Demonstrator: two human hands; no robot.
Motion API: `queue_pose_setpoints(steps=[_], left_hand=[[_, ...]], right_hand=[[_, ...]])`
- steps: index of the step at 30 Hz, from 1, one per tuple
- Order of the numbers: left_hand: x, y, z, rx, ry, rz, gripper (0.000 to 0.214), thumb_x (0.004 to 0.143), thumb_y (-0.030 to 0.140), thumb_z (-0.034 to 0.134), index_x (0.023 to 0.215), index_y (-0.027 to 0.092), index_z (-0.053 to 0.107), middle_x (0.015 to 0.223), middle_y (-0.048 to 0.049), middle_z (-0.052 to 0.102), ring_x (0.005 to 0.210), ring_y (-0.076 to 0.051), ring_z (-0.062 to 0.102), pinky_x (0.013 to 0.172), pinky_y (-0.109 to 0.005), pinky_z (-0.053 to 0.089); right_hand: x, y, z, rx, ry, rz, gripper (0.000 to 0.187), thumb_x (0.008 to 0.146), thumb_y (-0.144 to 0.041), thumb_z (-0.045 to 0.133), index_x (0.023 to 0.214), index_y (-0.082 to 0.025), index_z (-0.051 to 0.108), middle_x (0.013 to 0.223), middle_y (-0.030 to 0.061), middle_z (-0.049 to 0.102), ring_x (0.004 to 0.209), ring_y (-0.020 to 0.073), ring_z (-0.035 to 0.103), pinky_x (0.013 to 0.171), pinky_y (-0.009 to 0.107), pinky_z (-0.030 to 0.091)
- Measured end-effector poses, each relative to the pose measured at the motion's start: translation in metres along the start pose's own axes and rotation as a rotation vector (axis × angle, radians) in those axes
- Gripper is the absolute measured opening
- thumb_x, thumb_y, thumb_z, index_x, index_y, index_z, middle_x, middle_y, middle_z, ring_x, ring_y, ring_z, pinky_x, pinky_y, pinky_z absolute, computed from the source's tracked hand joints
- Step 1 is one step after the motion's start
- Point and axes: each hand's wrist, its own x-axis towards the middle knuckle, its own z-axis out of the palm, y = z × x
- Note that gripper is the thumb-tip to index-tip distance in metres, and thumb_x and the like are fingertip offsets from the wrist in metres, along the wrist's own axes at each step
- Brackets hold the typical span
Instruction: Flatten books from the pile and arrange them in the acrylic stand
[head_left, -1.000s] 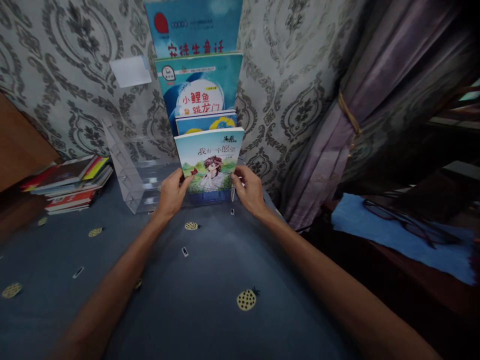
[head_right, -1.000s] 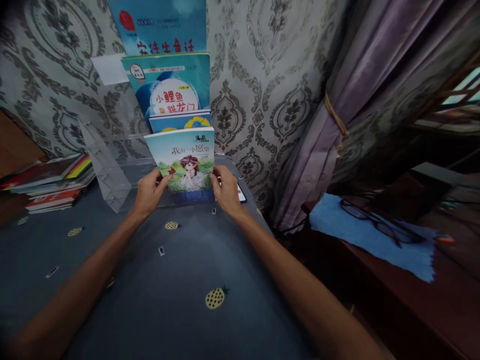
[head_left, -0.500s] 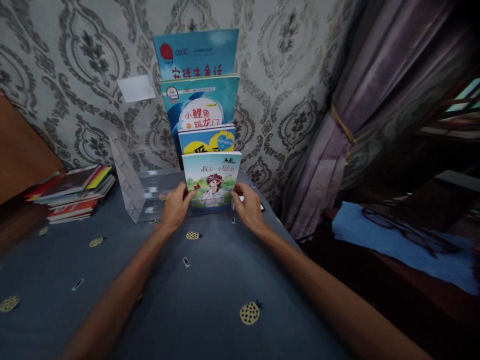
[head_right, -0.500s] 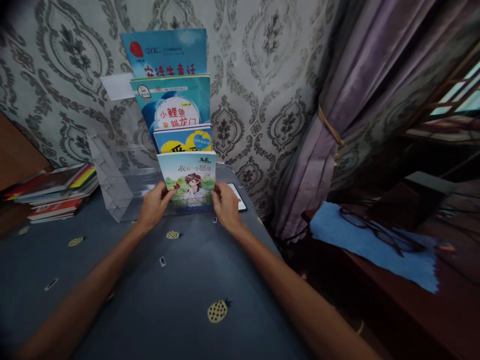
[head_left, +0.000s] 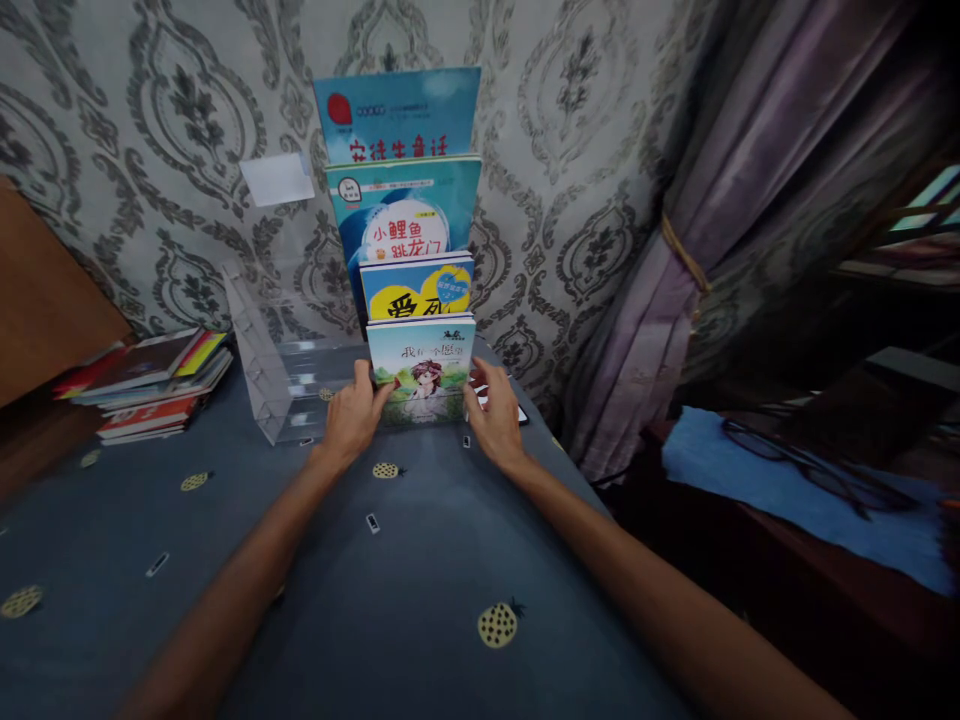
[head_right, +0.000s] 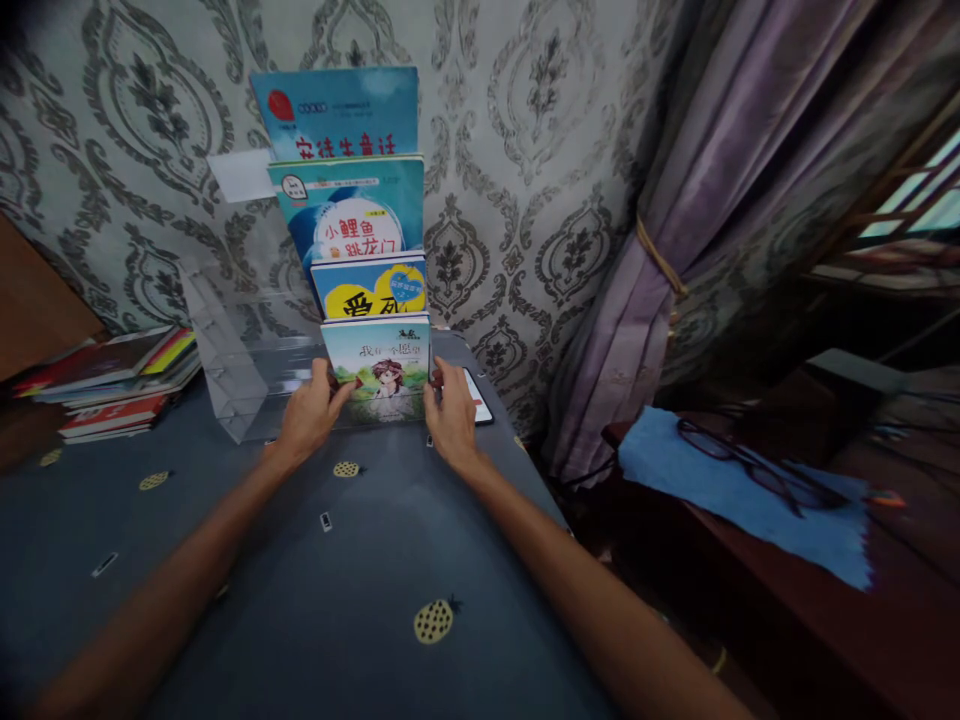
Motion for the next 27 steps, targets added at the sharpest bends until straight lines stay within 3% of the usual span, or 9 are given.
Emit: queue_pose_setpoints(steps=[9, 27], left_hand=[[0.0013, 0.004, 0.0018, 0.028, -0.016, 0.027, 0.016, 0.101, 0.034, 0.047, 0.107, 0.019, 0.044, 0.088, -0.0121, 0.072, 0.079, -0.027, 0.071, 0.063, -0.03, 0.044], [0.0013, 0.0032, -0.0002, 0.0, -0.059, 0.032, 0.008, 0.102, 0.027, 0.043, 0.105, 0.02, 0.043, 0.095, -0.014, 0.073, 0.086, -0.029, 0.072, 0.067, -0.031, 0.045]], right_hand=[[0.0003, -0.0034, 0.0015, 0.065, -0.039, 0.043, 0.045, 0.089, -0.022, 0.046, 0.132, -0.024, 0.06, 0.1, 0.0081, 0.055, 0.091, 0.0252, 0.059, 0.076, 0.042, 0.056], [-0.0054, -0.0013, 0.007, 0.04, -0.011, 0.027, 0.048, 0.086, -0.017, 0.044, 0.132, -0.022, 0.058, 0.103, 0.0106, 0.055, 0.096, 0.0273, 0.058, 0.08, 0.044, 0.055]])
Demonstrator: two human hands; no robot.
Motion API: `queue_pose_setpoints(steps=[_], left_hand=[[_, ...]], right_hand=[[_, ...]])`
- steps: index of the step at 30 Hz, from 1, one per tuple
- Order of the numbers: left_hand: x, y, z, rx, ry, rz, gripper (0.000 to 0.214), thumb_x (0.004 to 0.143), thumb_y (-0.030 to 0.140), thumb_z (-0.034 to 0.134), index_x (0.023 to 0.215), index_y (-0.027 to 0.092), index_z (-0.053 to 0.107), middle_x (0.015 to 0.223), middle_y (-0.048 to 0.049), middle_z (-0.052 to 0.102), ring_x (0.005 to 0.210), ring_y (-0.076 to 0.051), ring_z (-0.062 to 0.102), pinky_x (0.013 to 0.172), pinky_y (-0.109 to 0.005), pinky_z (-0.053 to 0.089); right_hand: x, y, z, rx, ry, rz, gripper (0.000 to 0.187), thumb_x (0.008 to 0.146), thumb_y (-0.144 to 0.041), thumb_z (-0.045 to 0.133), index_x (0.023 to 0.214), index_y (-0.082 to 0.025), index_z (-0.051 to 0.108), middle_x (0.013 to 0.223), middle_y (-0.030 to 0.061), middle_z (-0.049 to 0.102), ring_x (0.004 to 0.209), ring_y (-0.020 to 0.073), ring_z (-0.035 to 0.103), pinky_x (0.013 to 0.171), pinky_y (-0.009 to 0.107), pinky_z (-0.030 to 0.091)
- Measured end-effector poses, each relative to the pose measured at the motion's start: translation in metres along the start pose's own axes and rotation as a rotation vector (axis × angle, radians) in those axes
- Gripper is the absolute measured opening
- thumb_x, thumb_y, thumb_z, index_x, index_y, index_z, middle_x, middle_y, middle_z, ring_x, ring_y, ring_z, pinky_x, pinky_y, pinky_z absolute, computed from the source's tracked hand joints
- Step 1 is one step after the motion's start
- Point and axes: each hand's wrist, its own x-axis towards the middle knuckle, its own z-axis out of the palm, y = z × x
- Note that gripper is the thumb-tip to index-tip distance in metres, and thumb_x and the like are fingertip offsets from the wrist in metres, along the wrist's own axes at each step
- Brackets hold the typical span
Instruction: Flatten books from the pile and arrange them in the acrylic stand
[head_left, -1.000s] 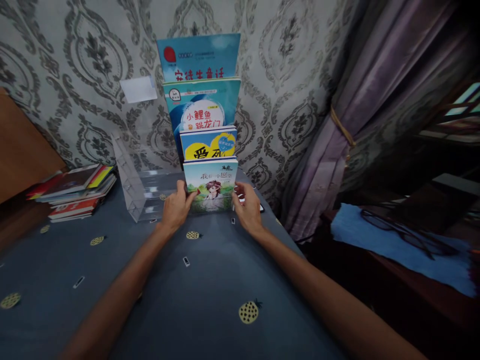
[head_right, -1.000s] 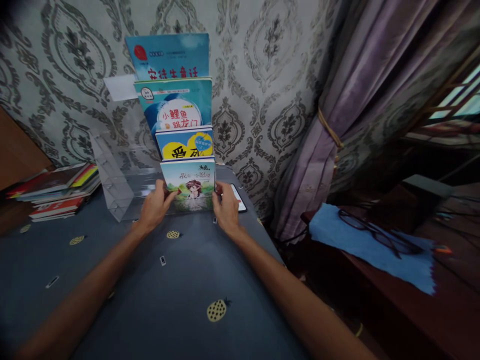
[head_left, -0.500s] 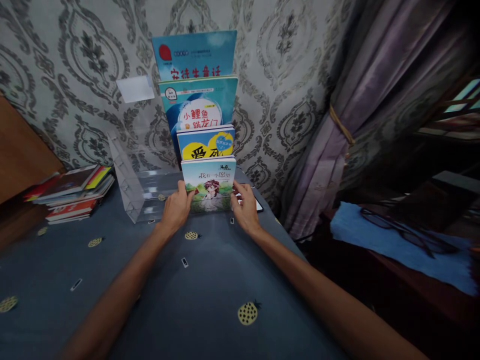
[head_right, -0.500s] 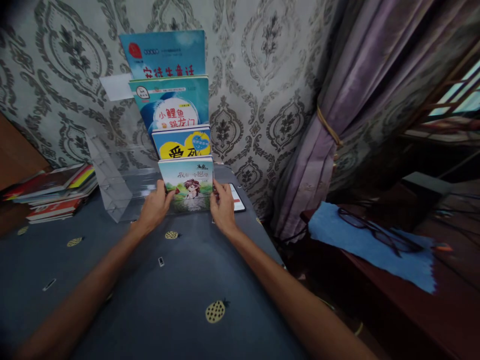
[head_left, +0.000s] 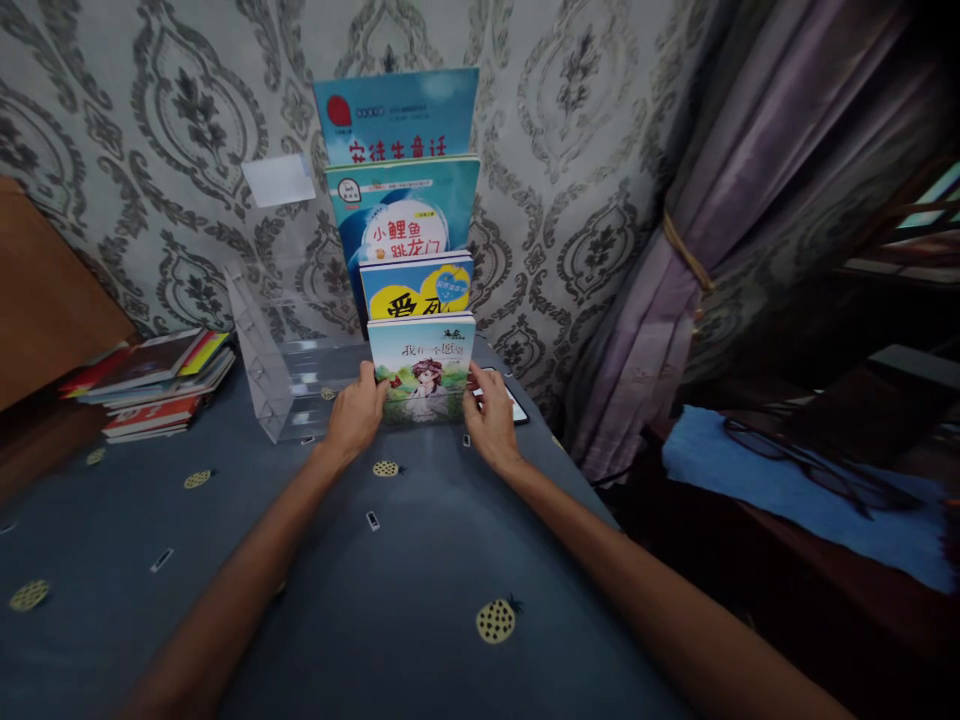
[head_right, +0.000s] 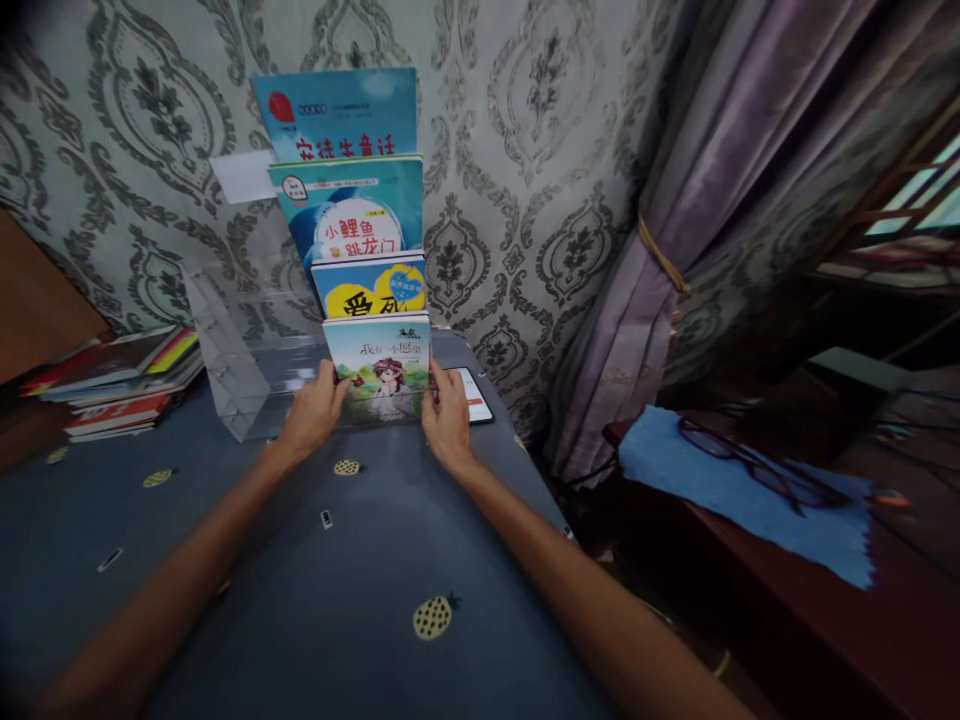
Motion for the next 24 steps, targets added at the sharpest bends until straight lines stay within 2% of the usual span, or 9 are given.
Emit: queue_pose_setpoints(steps=[6, 12, 16, 18, 20, 22, 24], left_hand=[[-0.001, 0.002, 0.005, 0.067, 0.026, -0.024, 0.01, 0.102, 0.026, 0.04, 0.107, 0.019, 0.044, 0.091, -0.0138, 0.073, 0.08, -0.027, 0.072, 0.064, -0.03, 0.045], [0.0, -0.007, 0.003, -0.047, 0.029, 0.02, 0.014, 0.102, 0.029, 0.038, 0.106, 0.02, 0.047, 0.091, -0.0139, 0.072, 0.08, -0.028, 0.071, 0.069, -0.033, 0.047], [0.002, -0.018, -0.008, -0.129, 0.065, 0.058, 0.021, 0.103, 0.035, 0.036, 0.107, 0.021, 0.052, 0.085, -0.0097, 0.072, 0.079, -0.026, 0.071, 0.069, -0.031, 0.047], [0.005, -0.025, -0.016, -0.189, 0.124, 0.069, 0.024, 0.103, 0.038, 0.036, 0.106, 0.022, 0.054, 0.084, -0.0065, 0.072, 0.076, -0.023, 0.07, 0.068, -0.029, 0.047], [0.009, -0.035, -0.027, -0.257, 0.204, 0.06, 0.027, 0.102, 0.04, 0.036, 0.102, 0.022, 0.056, 0.082, -0.0044, 0.071, 0.07, -0.02, 0.069, 0.064, -0.028, 0.046], [0.013, -0.047, -0.041, -0.339, 0.311, 0.032, 0.03, 0.102, 0.042, 0.036, 0.097, 0.02, 0.056, 0.078, -0.0027, 0.07, 0.062, -0.017, 0.066, 0.059, -0.027, 0.045], [0.017, -0.062, -0.059, -0.457, 0.453, -0.01, 0.033, 0.103, 0.044, 0.034, 0.097, 0.019, 0.055, 0.076, -0.0008, 0.068, 0.057, -0.013, 0.062, 0.054, -0.024, 0.045]], right_hand=[[-0.001, 0.0, 0.0, 0.005, -0.009, 0.006, 0.05, 0.085, -0.017, 0.043, 0.133, -0.022, 0.058, 0.1, 0.0094, 0.054, 0.093, 0.0267, 0.058, 0.078, 0.043, 0.055], [-0.002, -0.001, -0.001, 0.019, 0.024, 0.011, 0.047, 0.085, -0.018, 0.045, 0.13, -0.024, 0.055, 0.103, 0.0099, 0.055, 0.094, 0.0261, 0.058, 0.077, 0.042, 0.054], [-0.005, -0.022, -0.003, 0.086, 0.156, 0.091, 0.03, 0.086, -0.023, 0.047, 0.116, -0.021, 0.052, 0.101, 0.0092, 0.057, 0.089, 0.023, 0.057, 0.072, 0.037, 0.052], [-0.015, -0.045, -0.003, 0.153, 0.138, 0.085, 0.019, 0.088, -0.025, 0.048, 0.106, -0.021, 0.052, 0.095, 0.007, 0.057, 0.082, 0.0212, 0.057, 0.068, 0.034, 0.05], [-0.035, -0.077, 0.0, 0.222, -0.007, -0.01, 0.011, 0.091, -0.026, 0.047, 0.099, -0.021, 0.054, 0.089, 0.0053, 0.057, 0.081, 0.0206, 0.057, 0.071, 0.034, 0.05], [-0.067, -0.115, 0.009, 0.316, -0.245, -0.138, 0.011, 0.093, -0.026, 0.048, 0.094, -0.022, 0.058, 0.088, 0.0046, 0.059, 0.085, 0.0206, 0.058, 0.08, 0.036, 0.05], [-0.105, -0.153, 0.023, 0.455, -0.589, -0.193, 0.023, 0.092, -0.034, 0.055, 0.11, -0.021, 0.062, 0.106, 0.007, 0.064, 0.102, 0.022, 0.061, 0.091, 0.038, 0.05]])
